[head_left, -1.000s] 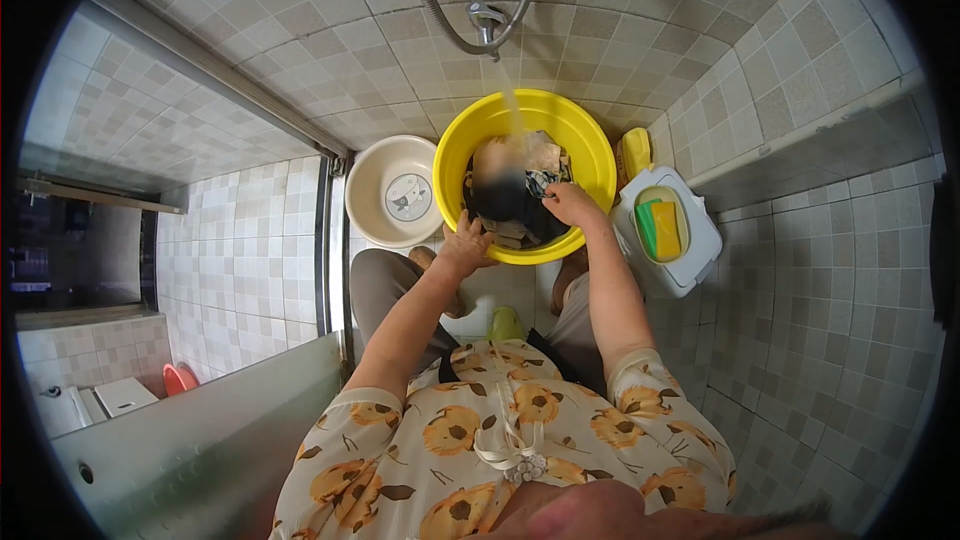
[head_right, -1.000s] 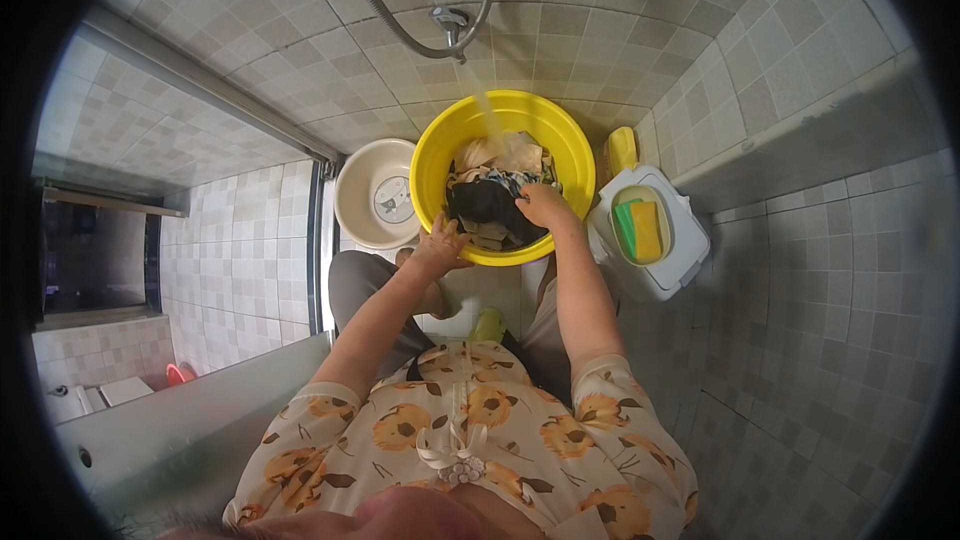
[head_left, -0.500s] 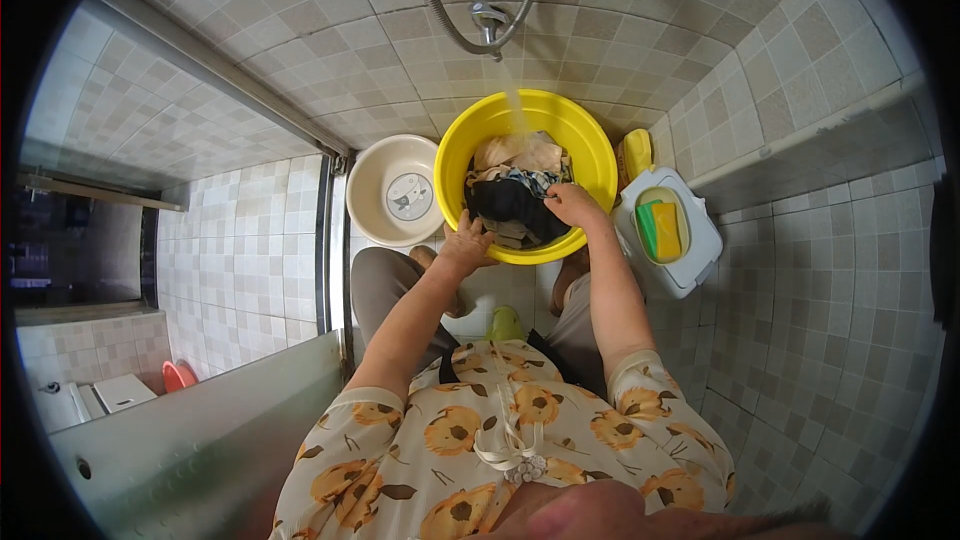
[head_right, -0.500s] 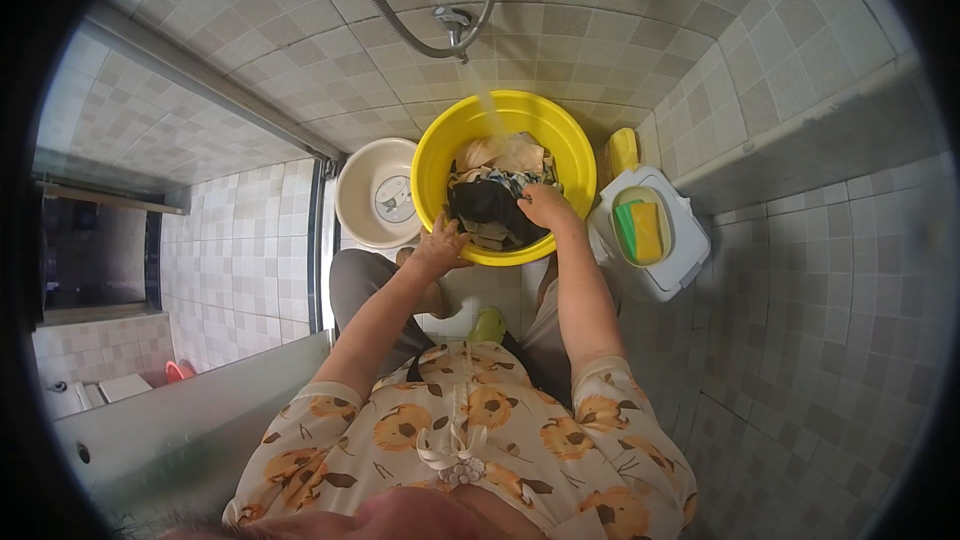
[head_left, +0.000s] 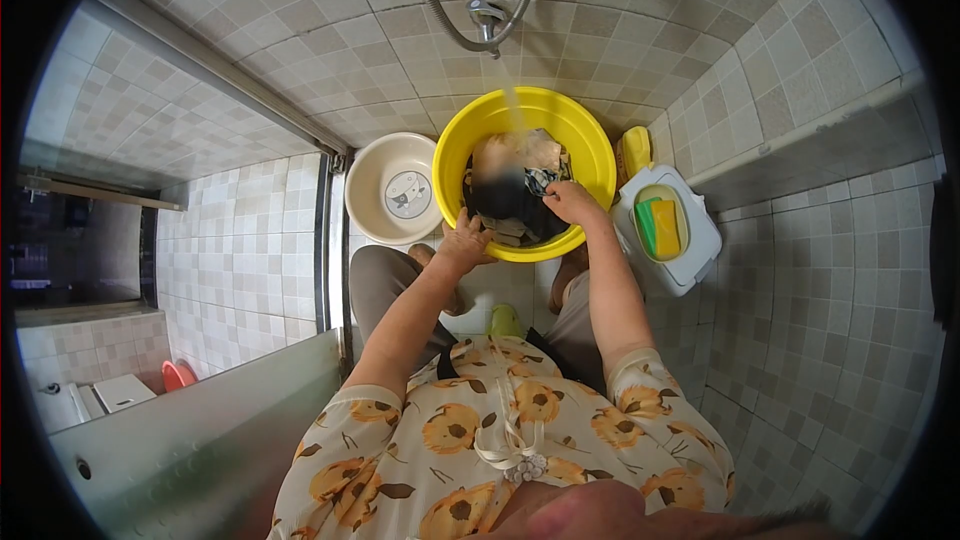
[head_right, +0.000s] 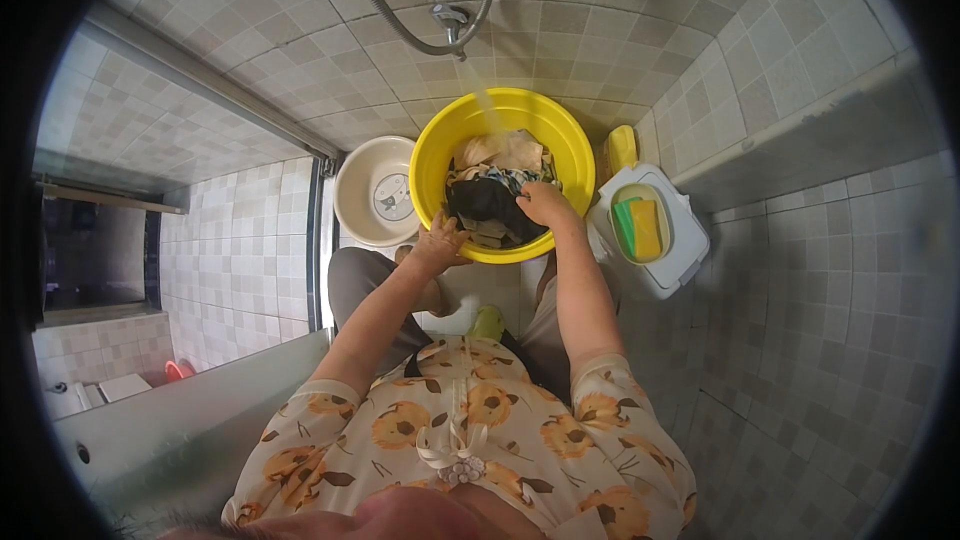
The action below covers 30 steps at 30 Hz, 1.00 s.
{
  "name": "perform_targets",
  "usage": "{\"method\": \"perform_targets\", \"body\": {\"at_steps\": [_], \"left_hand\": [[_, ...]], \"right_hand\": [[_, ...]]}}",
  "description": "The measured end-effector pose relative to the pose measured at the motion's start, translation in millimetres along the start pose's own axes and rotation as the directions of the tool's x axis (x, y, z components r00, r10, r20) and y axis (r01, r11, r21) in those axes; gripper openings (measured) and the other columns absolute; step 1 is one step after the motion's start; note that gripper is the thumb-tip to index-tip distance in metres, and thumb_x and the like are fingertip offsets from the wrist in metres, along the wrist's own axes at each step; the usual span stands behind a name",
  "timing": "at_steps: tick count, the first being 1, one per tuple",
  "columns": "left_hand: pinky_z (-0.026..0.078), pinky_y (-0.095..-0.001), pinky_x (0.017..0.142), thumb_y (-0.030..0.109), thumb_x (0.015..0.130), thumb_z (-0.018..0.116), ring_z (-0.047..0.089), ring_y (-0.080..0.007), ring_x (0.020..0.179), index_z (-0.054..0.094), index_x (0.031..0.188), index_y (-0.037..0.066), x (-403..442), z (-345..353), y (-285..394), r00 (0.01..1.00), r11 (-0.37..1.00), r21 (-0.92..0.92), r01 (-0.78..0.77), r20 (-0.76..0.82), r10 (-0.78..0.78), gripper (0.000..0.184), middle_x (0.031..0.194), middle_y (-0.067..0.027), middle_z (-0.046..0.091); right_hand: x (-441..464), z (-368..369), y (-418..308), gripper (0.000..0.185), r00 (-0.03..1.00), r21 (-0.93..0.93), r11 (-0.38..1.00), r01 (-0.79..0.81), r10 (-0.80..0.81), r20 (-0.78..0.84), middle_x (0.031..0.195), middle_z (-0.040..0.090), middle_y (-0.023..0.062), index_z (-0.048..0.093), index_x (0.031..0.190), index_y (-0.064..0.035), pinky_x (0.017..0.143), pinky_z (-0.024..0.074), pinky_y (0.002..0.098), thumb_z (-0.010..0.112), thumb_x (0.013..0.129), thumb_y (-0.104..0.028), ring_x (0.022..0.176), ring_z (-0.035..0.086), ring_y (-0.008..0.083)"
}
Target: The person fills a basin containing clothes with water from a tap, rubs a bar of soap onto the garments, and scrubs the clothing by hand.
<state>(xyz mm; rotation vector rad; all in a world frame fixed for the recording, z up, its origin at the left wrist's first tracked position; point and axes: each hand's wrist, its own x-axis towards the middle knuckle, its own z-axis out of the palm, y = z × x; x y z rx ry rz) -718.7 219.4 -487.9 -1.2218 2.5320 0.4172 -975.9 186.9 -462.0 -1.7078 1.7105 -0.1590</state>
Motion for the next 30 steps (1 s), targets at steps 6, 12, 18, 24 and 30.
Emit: {"method": "perform_targets", "body": {"at_steps": [6, 12, 18, 24, 30], "left_hand": [[0.03, -0.0657, 0.096, 0.051, 0.074, 0.067, 0.029, -0.0417, 0.131, 0.056, 0.123, 0.023, -0.2, -3.3, 0.3, 1.0, 1.0, -0.022, -0.002, 0.008, 0.002, 0.058, 0.132, -0.0133, 0.044], [0.03, -0.0658, 0.096, 0.051, 0.074, 0.067, 0.029, -0.0423, 0.131, 0.056, 0.123, 0.023, 0.2, -6.3, 0.5, 0.999, 1.0, -0.026, 0.005, 0.043, -0.004, 0.058, 0.132, -0.0132, 0.044], [0.032, -0.0664, 0.096, 0.051, 0.074, 0.066, 0.029, -0.043, 0.131, 0.055, 0.123, 0.021, 0.4, -6.0, 0.0, 0.999, 1.0, -0.013, -0.009, 0.039, 0.009, 0.059, 0.132, -0.0139, 0.044], [0.032, -0.0657, 0.096, 0.051, 0.074, 0.066, 0.029, -0.0431, 0.131, 0.056, 0.121, 0.02, -0.7, -7.0, -0.3, 1.0, 1.0, -0.025, -0.01, 0.029, 0.011, 0.057, 0.131, -0.0145, 0.044], [0.032, -0.0653, 0.096, 0.052, 0.074, 0.066, 0.029, -0.0428, 0.13, 0.057, 0.121, 0.02, -1.8, -8.3, 0.8, 1.0, 1.0, -0.02, -0.012, 0.028, 0.013, 0.057, 0.13, -0.0146, 0.045]], "right_hand": [[-0.8, -0.3, 0.7, 0.031, 1.0, 0.007, 1.0, -0.019, 0.019, 0.003, 0.102, 0.065, 0.0179, 0.062, 0.108, -0.0021, 0.081, 0.0485, 0.0379, 0.057, 0.086, -0.023, 0.094, 0.062, 0.0326], [0.9, 2.3, 3.4, 0.031, 0.999, 0.005, 0.999, -0.034, 0.034, -0.004, 0.101, 0.065, 0.0178, 0.062, 0.108, -0.0026, 0.08, 0.0485, 0.0374, 0.057, 0.085, -0.023, 0.093, 0.062, 0.0326], [-0.2, 0.0, 2.1, 0.03, 1.0, 0.015, 1.0, -0.013, 0.013, -0.006, 0.1, 0.065, 0.0187, 0.063, 0.106, -0.0026, 0.08, 0.0486, 0.0381, 0.057, 0.085, -0.022, 0.092, 0.062, 0.0337], [1.6, 1.3, 3.3, 0.03, 1.0, 0.004, 1.0, 0.003, -0.003, -0.016, 0.1, 0.065, 0.019, 0.063, 0.106, -0.0026, 0.081, 0.0486, 0.0386, 0.057, 0.084, -0.023, 0.092, 0.061, 0.0342], [0.3, 0.1, 1.3, 0.029, 1.0, 0.003, 1.0, -0.002, 0.002, -0.015, 0.101, 0.065, 0.0192, 0.063, 0.106, -0.0031, 0.081, 0.0483, 0.0389, 0.057, 0.084, -0.022, 0.093, 0.061, 0.0346]]}}
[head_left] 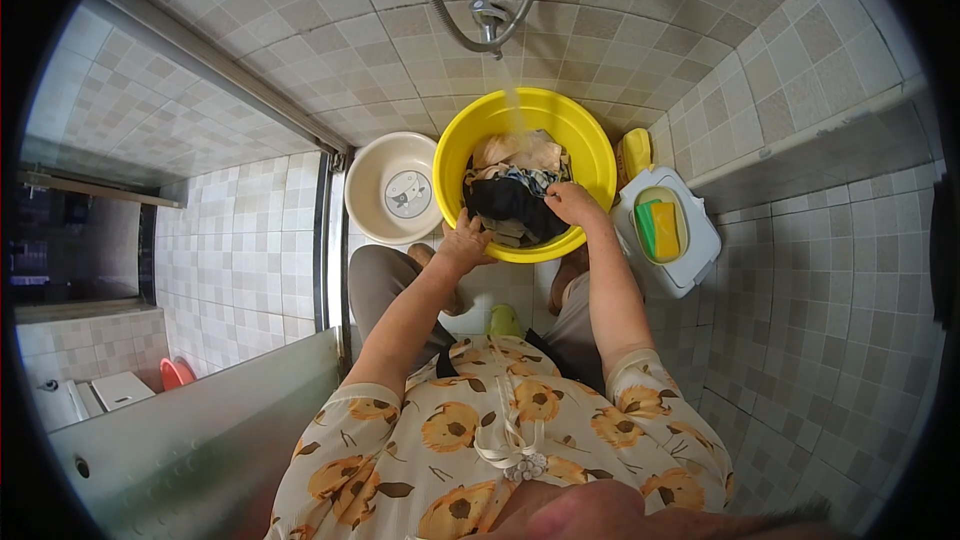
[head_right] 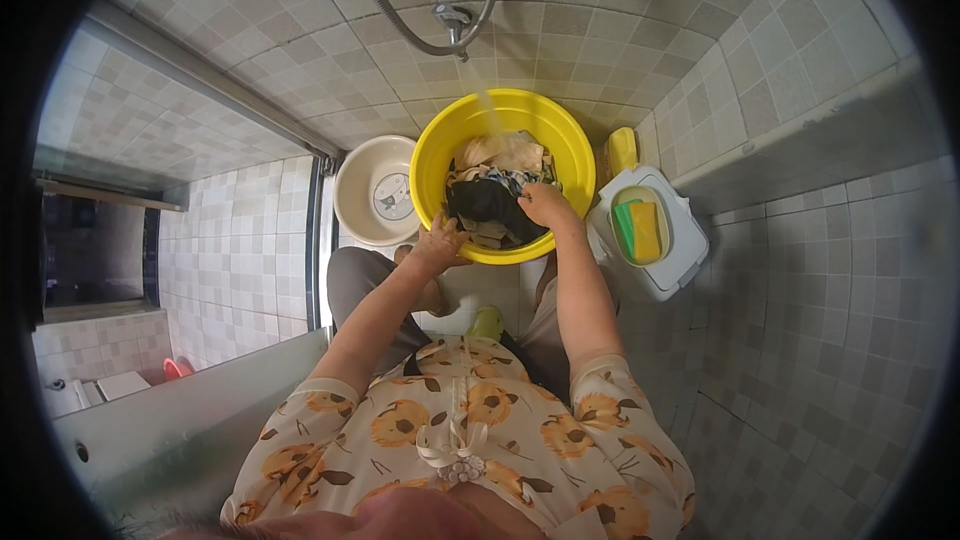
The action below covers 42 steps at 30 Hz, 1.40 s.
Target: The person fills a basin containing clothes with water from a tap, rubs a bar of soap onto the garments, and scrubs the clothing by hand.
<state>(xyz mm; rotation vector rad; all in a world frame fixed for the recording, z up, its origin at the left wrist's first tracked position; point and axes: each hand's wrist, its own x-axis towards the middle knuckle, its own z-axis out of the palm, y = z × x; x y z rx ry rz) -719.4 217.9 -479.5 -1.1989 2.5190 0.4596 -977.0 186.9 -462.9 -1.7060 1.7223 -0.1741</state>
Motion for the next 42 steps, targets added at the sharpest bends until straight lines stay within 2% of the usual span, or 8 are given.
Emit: {"method": "perform_targets", "body": {"at_steps": [4, 6, 15, 28, 31, 33, 42], "left_hand": [[0.032, -0.0657, 0.095, 0.053, 0.074, 0.066, 0.029, -0.0423, 0.131, 0.057, 0.121, 0.02, 1.1, 3.5, -1.5, 1.0, 1.0, 0.008, -0.003, -0.013, 0.003, 0.058, 0.131, -0.0144, 0.044], [0.033, -0.067, 0.094, 0.053, 0.075, 0.065, 0.027, -0.0446, 0.131, 0.053, 0.124, 0.02, 2.3, 4.9, -3.1, 1.0, 1.0, 0.014, -0.017, 0.018, 0.016, 0.06, 0.134, -0.0179, 0.039], [0.033, -0.0668, 0.094, 0.053, 0.075, 0.066, 0.027, -0.0448, 0.131, 0.053, 0.124, 0.021, 4.6, 6.8, -3.3, 1.0, 1.0, 0.016, -0.009, 0.026, 0.008, 0.06, 0.133, -0.0179, 0.04], [0.036, -0.0657, 0.093, 0.051, 0.076, 0.065, 0.029, -0.0447, 0.13, 0.054, 0.122, 0.019, 2.1, 2.3, -1.5, 1.0, 1.0, 0.02, -0.018, 0.025, 0.017, 0.057, 0.13, -0.0179, 0.042], [0.03, -0.0663, 0.097, 0.054, 0.075, 0.065, 0.029, -0.0415, 0.131, 0.056, 0.123, 0.021, 1.5, 2.7, -1.0, 1.0, 1.0, 0.017, 0.011, 0.027, -0.011, 0.059, 0.133, -0.0153, 0.042], [0.034, -0.0665, 0.094, 0.051, 0.076, 0.065, 0.029, -0.0447, 0.13, 0.054, 0.122, 0.019, 0.6, 2.5, -2.2, 1.0, 1.0, 0.016, -0.024, -0.001, 0.025, 0.058, 0.13, -0.0175, 0.041], [0.034, -0.0671, 0.093, 0.051, 0.076, 0.065, 0.029, -0.0447, 0.13, 0.054, 0.121, 0.018, 0.6, -1.0, -1.9, 1.0, 1.0, 0.008, -0.02, 0.022, 0.02, 0.056, 0.128, -0.0176, 0.042]], "right_hand": [[1.4, 1.7, 1.4, 0.03, 1.0, 0.006, 1.0, -0.007, 0.007, 0.001, 0.101, 0.064, 0.0195, 0.063, 0.106, -0.0034, 0.082, 0.0482, 0.0391, 0.057, 0.085, -0.023, 0.094, 0.061, 0.0348], [1.4, 1.8, 1.0, 0.03, 1.0, -0.005, 1.0, -0.008, 0.008, -0.001, 0.101, 0.064, 0.0195, 0.063, 0.106, -0.0031, 0.082, 0.0482, 0.0391, 0.057, 0.085, -0.023, 0.094, 0.061, 0.0346], [-0.8, -0.4, -2.2, 0.03, 0.999, 0.0, 1.0, -0.02, 0.02, 0.027, 0.103, 0.064, 0.019, 0.062, 0.108, -0.003, 0.081, 0.0481, 0.039, 0.057, 0.086, -0.023, 0.094, 0.061, 0.034], [-2.0, 1.5, 4.1, 0.029, 1.0, 0.021, 1.0, -0.006, 0.006, -0.014, 0.099, 0.064, 0.0193, 0.062, 0.104, -0.0021, 0.081, 0.0479, 0.0395, 0.057, 0.085, -0.023, 0.093, 0.06, 0.0356], [-2.0, 0.3, 3.1, 0.029, 1.0, 0.017, 1.0, -0.014, 0.014, -0.007, 0.099, 0.065, 0.0191, 0.062, 0.104, -0.0027, 0.081, 0.048, 0.0396, 0.057, 0.085, -0.023, 0.093, 0.06, 0.0356], [-1.9, -0.4, 3.3, 0.03, 1.0, 0.012, 1.0, -0.005, 0.005, 0.002, 0.099, 0.065, 0.019, 0.062, 0.105, -0.0031, 0.081, 0.048, 0.0397, 0.057, 0.085, -0.024, 0.093, 0.061, 0.0355], [-2.4, 1.2, 3.3, 0.03, 1.0, 0.03, 0.999, -0.016, 0.016, -0.012, 0.101, 0.064, 0.019, 0.063, 0.106, -0.003, 0.082, 0.0479, 0.0396, 0.057, 0.085, -0.024, 0.094, 0.061, 0.0355]]}}
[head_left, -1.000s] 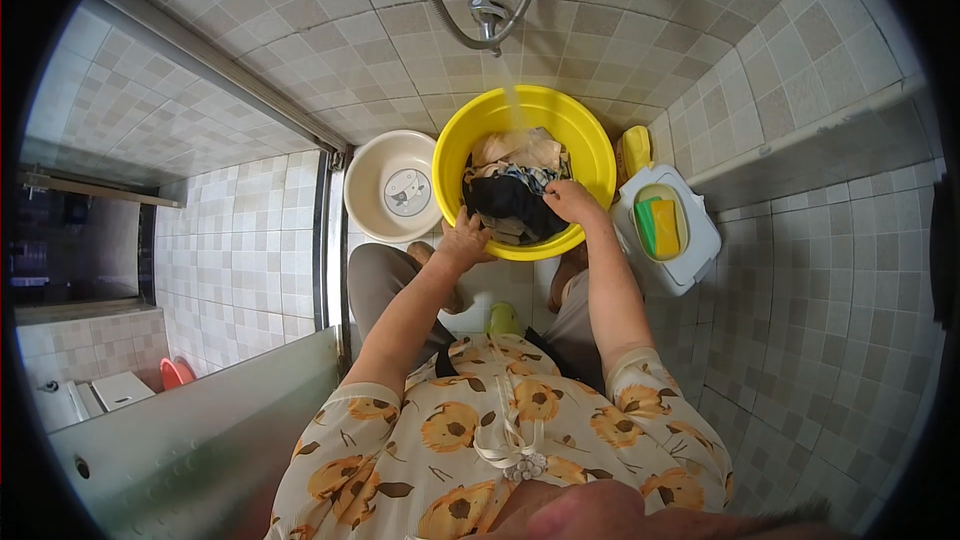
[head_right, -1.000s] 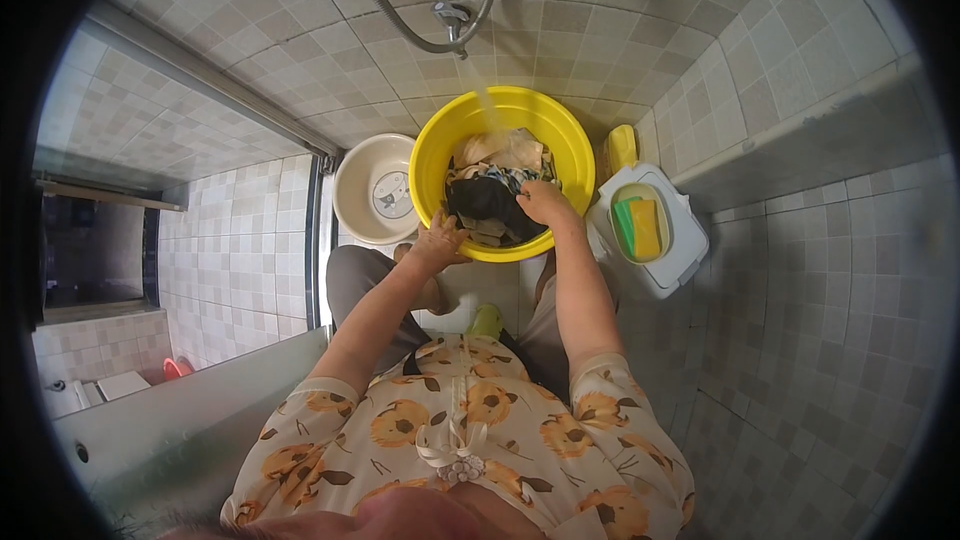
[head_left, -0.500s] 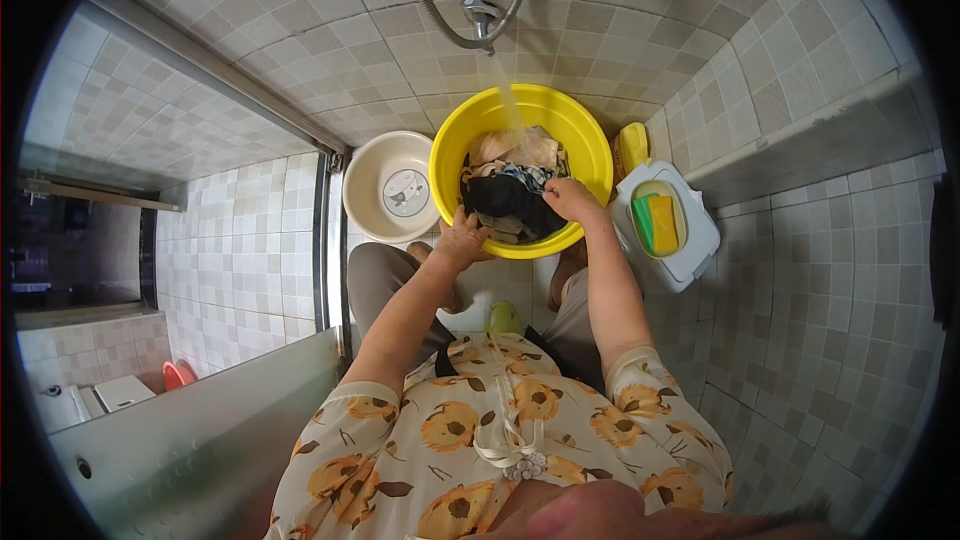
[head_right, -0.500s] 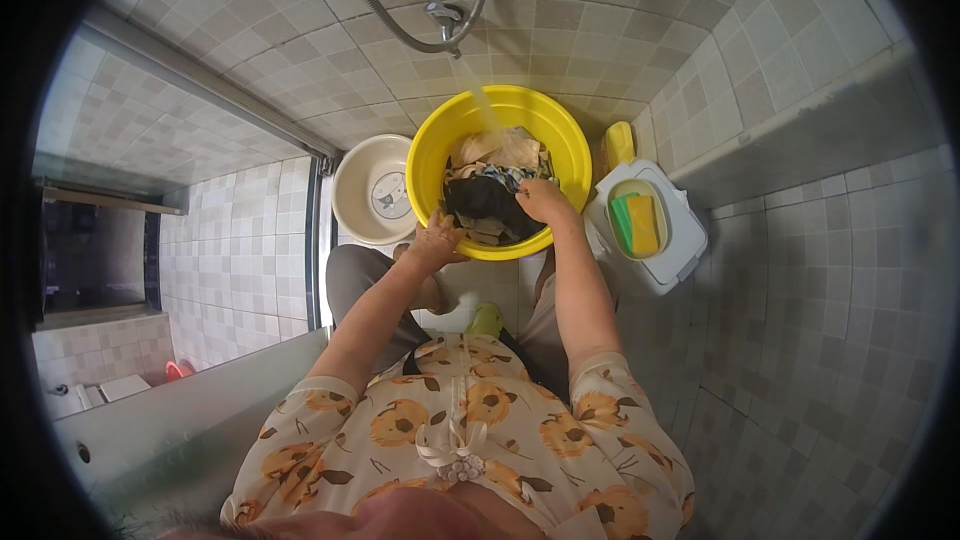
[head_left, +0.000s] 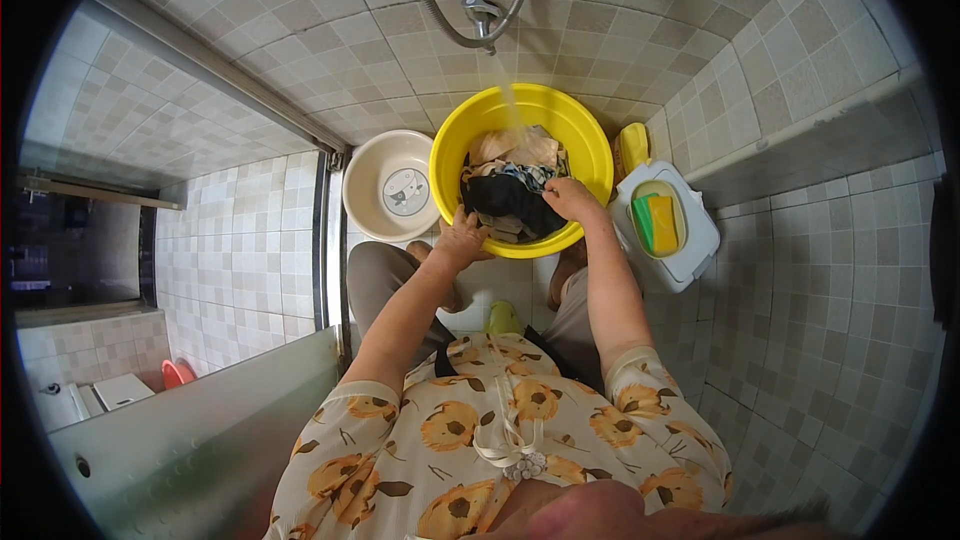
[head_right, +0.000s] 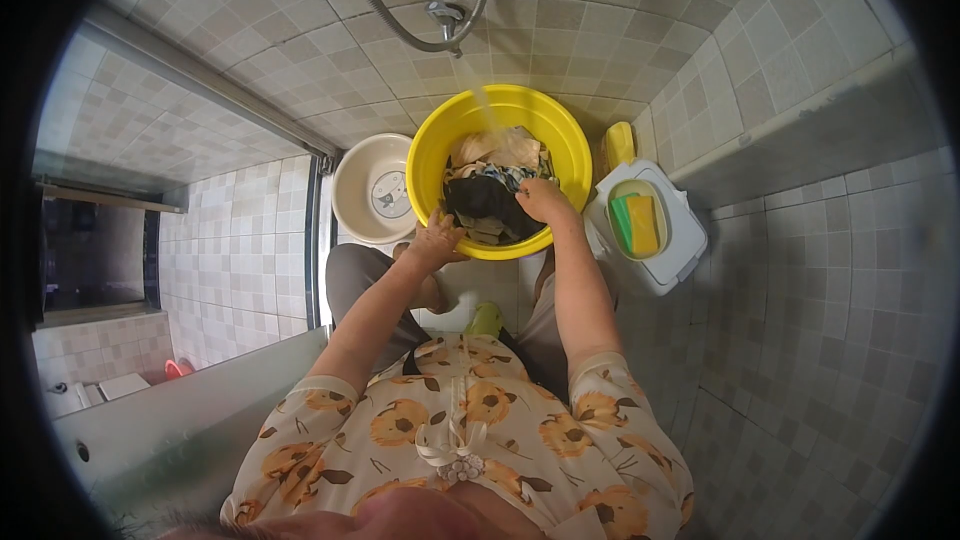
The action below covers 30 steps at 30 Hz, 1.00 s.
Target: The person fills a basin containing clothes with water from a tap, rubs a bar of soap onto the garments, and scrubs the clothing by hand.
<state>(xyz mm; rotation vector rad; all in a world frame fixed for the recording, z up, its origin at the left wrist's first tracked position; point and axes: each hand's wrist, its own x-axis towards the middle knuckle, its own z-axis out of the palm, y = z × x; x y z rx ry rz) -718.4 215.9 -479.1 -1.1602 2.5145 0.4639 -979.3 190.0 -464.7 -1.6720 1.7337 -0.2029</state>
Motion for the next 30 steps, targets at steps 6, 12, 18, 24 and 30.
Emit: {"method": "perform_targets", "body": {"at_steps": [6, 12, 18, 24, 30], "left_hand": [[0.034, -0.0672, 0.093, 0.052, 0.077, 0.064, 0.029, -0.0446, 0.13, 0.054, 0.121, 0.018, 0.0, 0.3, 0.5, 1.0, 1.0, -0.001, 0.007, -0.007, -0.007, 0.057, 0.128, -0.0175, 0.042], [0.032, -0.0644, 0.096, 0.054, 0.074, 0.065, 0.028, -0.0405, 0.132, 0.055, 0.124, 0.021, 0.5, -0.3, 2.3, 0.999, 0.999, 0.0, 0.044, 0.024, -0.044, 0.06, 0.133, -0.0146, 0.042], [0.033, -0.0649, 0.095, 0.053, 0.074, 0.067, 0.03, -0.0415, 0.13, 0.056, 0.123, 0.021, 0.1, 1.3, 1.3, 1.0, 1.0, 0.009, 0.028, -0.003, -0.028, 0.06, 0.131, -0.0147, 0.043], [0.035, -0.0656, 0.094, 0.052, 0.076, 0.065, 0.03, -0.0436, 0.13, 0.054, 0.121, 0.018, -0.5, 1.8, 0.0, 1.0, 1.0, 0.008, -0.001, -0.024, 0.001, 0.057, 0.127, -0.0172, 0.043], [0.033, -0.0629, 0.097, 0.054, 0.074, 0.065, 0.027, -0.041, 0.132, 0.055, 0.125, 0.022, 0.5, -0.8, 2.8, 0.999, 0.999, 0.029, 0.038, 0.023, -0.038, 0.06, 0.135, -0.0143, 0.042]], "right_hand": [[2.0, 1.8, 1.8, 0.029, 1.0, -0.003, 1.0, 0.01, -0.01, 0.002, 0.1, 0.064, 0.0191, 0.062, 0.104, -0.0026, 0.081, 0.0478, 0.0397, 0.057, 0.085, -0.023, 0.094, 0.06, 0.0354], [-0.6, -0.1, -1.7, 0.029, 1.0, -0.005, 1.0, 0.009, -0.009, -0.008, 0.1, 0.064, 0.0192, 0.062, 0.104, -0.0026, 0.081, 0.0478, 0.0397, 0.057, 0.085, -0.023, 0.093, 0.06, 0.0355], [-2.7, -4.4, -6.8, 0.03, 1.0, -0.012, 1.0, -0.013, 0.013, 0.018, 0.103, 0.064, 0.0195, 0.062, 0.107, -0.0032, 0.083, 0.0475, 0.0393, 0.057, 0.086, -0.023, 0.096, 0.06, 0.035], [-2.2, -3.9, -6.8, 0.03, 1.0, -0.02, 1.0, -0.018, 0.019, 0.02, 0.104, 0.064, 0.0192, 0.062, 0.108, -0.0037, 0.084, 0.0474, 0.0391, 0.057, 0.086, -0.023, 0.096, 0.06, 0.0352], [-1.6, -2.7, -5.7, 0.031, 0.999, -0.022, 0.999, -0.036, 0.036, 0.037, 0.104, 0.064, 0.0187, 0.062, 0.109, -0.0038, 0.084, 0.0475, 0.0388, 0.057, 0.086, -0.024, 0.096, 0.06, 0.0348]]}}
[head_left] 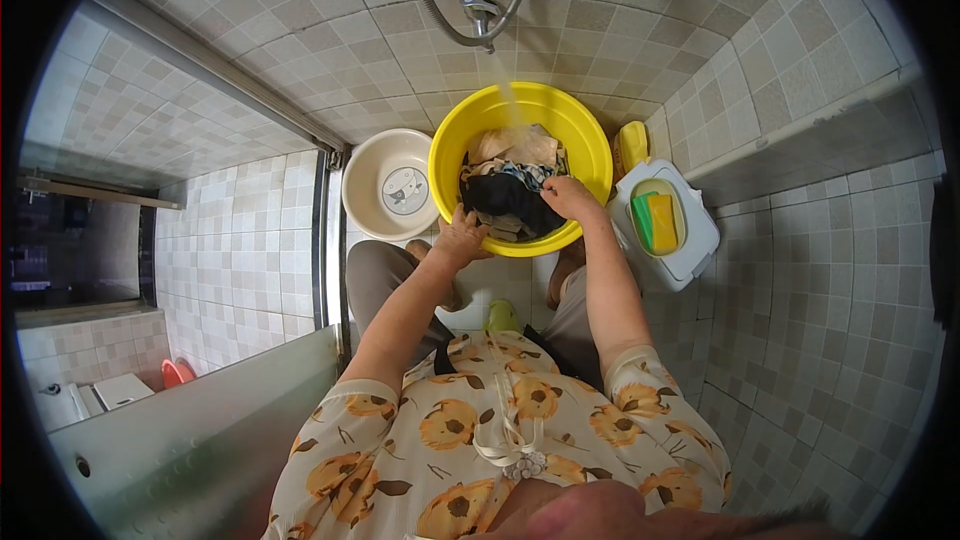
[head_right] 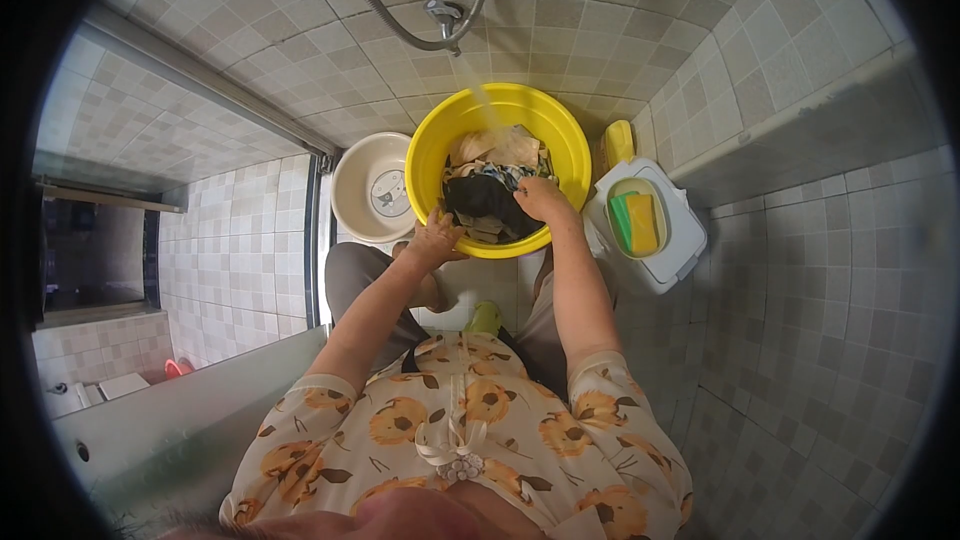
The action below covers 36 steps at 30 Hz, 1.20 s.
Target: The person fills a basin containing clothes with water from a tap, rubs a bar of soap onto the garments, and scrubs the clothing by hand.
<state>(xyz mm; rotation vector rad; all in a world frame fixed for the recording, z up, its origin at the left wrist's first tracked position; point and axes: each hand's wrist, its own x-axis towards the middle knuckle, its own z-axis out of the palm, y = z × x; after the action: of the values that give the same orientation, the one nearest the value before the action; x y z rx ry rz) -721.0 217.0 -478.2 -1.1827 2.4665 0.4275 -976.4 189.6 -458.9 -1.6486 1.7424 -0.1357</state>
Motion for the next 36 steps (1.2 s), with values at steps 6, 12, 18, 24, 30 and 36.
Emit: {"method": "perform_targets", "body": {"at_steps": [6, 12, 18, 24, 30, 36], "left_hand": [[0.034, -0.0606, 0.098, 0.053, 0.074, 0.067, 0.03, -0.041, 0.131, 0.05, 0.13, 0.022, -1.3, -4.1, 0.0, 1.0, 0.999, -0.048, 0.003, 0.029, -0.002, 0.065, 0.136, -0.0173, 0.04], [0.04, -0.0479, 0.1, 0.051, 0.076, 0.067, 0.035, -0.0403, 0.129, 0.038, 0.139, 0.019, 0.5, -45.7, -8.9, 0.998, 0.974, -0.224, -0.027, 0.045, 0.038, 0.077, 0.139, -0.0225, 0.034], [0.045, -0.0444, 0.093, 0.048, 0.076, 0.067, 0.047, -0.036, 0.118, 0.04, 0.137, 0.018, 37.3, -44.3, -21.5, 0.971, 0.969, -0.246, 0.0, -0.231, -0.059, 0.074, 0.137, -0.0191, 0.038], [0.043, -0.0498, 0.089, 0.025, 0.089, 0.048, 0.047, -0.0325, 0.119, 0.05, 0.129, 0.016, 76.7, -27.0, -20.2, 0.949, 0.953, -0.302, 0.028, -0.292, -0.12, 0.041, 0.13, -0.0157, 0.046], [0.042, -0.0509, 0.086, 0.029, 0.088, 0.051, 0.054, -0.0298, 0.108, 0.057, 0.117, 0.009, 76.2, -55.5, -25.7, 0.993, 0.959, -0.277, 0.059, 0.119, -0.026, 0.036, 0.118, -0.0119, 0.057], [0.044, -0.0452, 0.078, 0.036, 0.084, 0.059, 0.057, -0.0273, 0.095, 0.058, 0.106, 0.011, 79.3, -52.3, -8.5, 0.998, 0.972, -0.233, -0.043, -0.05, 0.032, 0.033, 0.098, -0.0105, 0.059]], "right_hand": [[3.5, 6.0, 2.7, 0.037, 0.998, 0.006, 0.999, 0.045, -0.045, -0.036, 0.104, 0.064, 0.0198, 0.058, 0.116, -0.0019, 0.085, 0.0477, 0.0382, 0.058, 0.085, -0.023, 0.096, 0.061, 0.0332], [-4.2, 12.4, 0.0, 0.053, 0.991, -0.009, 0.998, 0.069, -0.069, -0.114, 0.118, 0.059, 0.0201, 0.046, 0.131, -0.0057, 0.094, 0.0442, 0.0394, 0.062, 0.083, -0.023, 0.108, 0.056, 0.034], [22.8, 25.0, -13.7, 0.063, 0.995, -0.054, 0.997, 0.064, -0.068, -0.078, 0.133, 0.047, 0.0192, 0.041, 0.135, -0.0079, 0.098, 0.041, 0.0411, 0.066, 0.08, -0.026, 0.12, 0.047, 0.0348], [73.0, 24.2, -36.1, 0.069, 0.999, -0.225, 0.974, 0.005, -0.013, -0.035, 0.137, 0.042, 0.0154, 0.035, 0.14, -0.0174, 0.102, 0.0379, 0.0437, 0.067, 0.08, -0.02, 0.123, 0.042, 0.0377], [141.2, 103.7, -2.7, 0.084, 0.914, -0.627, 0.714, 0.312, -0.406, -0.007, 0.148, 0.025, 0.0102, 0.035, 0.141, -0.0315, 0.102, 0.0315, 0.0576, 0.076, 0.069, -0.019, 0.127, 0.033, 0.0447], [167.9, 101.7, 0.1, 0.071, 0.977, -0.476, 0.855, 0.206, -0.207, 0.051, 0.132, 0.044, 0.0155, 0.043, 0.131, -0.0236, 0.089, 0.0432, 0.0516, 0.076, 0.069, -0.016, 0.112, 0.048, 0.0423]]}}
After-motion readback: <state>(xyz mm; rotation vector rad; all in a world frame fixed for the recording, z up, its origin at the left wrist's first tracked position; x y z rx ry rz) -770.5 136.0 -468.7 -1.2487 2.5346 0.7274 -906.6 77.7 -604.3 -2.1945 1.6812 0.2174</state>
